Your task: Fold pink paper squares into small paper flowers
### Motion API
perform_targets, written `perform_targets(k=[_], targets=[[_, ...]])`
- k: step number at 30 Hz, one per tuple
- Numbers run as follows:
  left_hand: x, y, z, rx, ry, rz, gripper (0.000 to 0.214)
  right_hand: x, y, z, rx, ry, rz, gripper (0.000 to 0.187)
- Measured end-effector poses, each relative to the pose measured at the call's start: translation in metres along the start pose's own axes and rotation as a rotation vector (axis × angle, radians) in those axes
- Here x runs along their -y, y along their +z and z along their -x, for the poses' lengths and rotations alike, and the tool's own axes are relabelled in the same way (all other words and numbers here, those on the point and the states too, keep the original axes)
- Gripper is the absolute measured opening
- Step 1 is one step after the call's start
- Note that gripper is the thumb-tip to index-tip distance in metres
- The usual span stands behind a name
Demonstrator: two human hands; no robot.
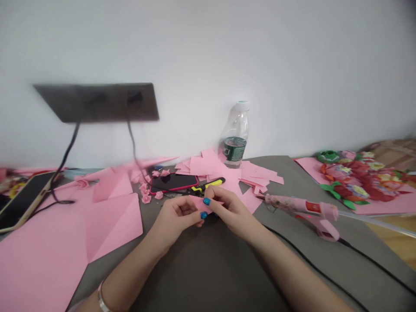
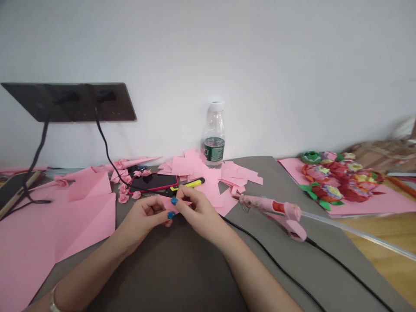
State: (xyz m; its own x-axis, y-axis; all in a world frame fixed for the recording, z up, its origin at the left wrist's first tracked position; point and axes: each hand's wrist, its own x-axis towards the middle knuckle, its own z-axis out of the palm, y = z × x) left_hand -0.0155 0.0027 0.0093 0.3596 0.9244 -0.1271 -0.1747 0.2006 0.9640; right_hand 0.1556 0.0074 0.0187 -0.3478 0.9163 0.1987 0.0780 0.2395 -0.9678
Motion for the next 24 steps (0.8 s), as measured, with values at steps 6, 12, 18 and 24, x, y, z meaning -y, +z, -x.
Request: perform_targets(k=[6, 12, 18, 24], targets=[[0.0003, 0.0005, 0.0004, 0.030, -0.031, 0.060, 0.019, -0.0012, 0.0011, 0.0016, -0.017, -0.011, 0.009, 0.028], [0.0044, -0.0013, -0.0002, 0.030, 0.011, 0.112, 0.015, -0.0033, 0.0010, -0.0009, -0.038, 0.028, -0.046, 0.019], [0.0038, 0.0015, 0.0009, 0.034, 0.014, 0.071, 0.017, -0.0008, 0.0000, -0.0013, -0.035, 0.040, -0.094, 0.024], [0.0006, 0.0025, -0.0003, -0.074, 0.050, 0.109, 0.020, -0.0039, 0.0014, -0.0033, -0.064, 0.056, -0.118, 0.031]])
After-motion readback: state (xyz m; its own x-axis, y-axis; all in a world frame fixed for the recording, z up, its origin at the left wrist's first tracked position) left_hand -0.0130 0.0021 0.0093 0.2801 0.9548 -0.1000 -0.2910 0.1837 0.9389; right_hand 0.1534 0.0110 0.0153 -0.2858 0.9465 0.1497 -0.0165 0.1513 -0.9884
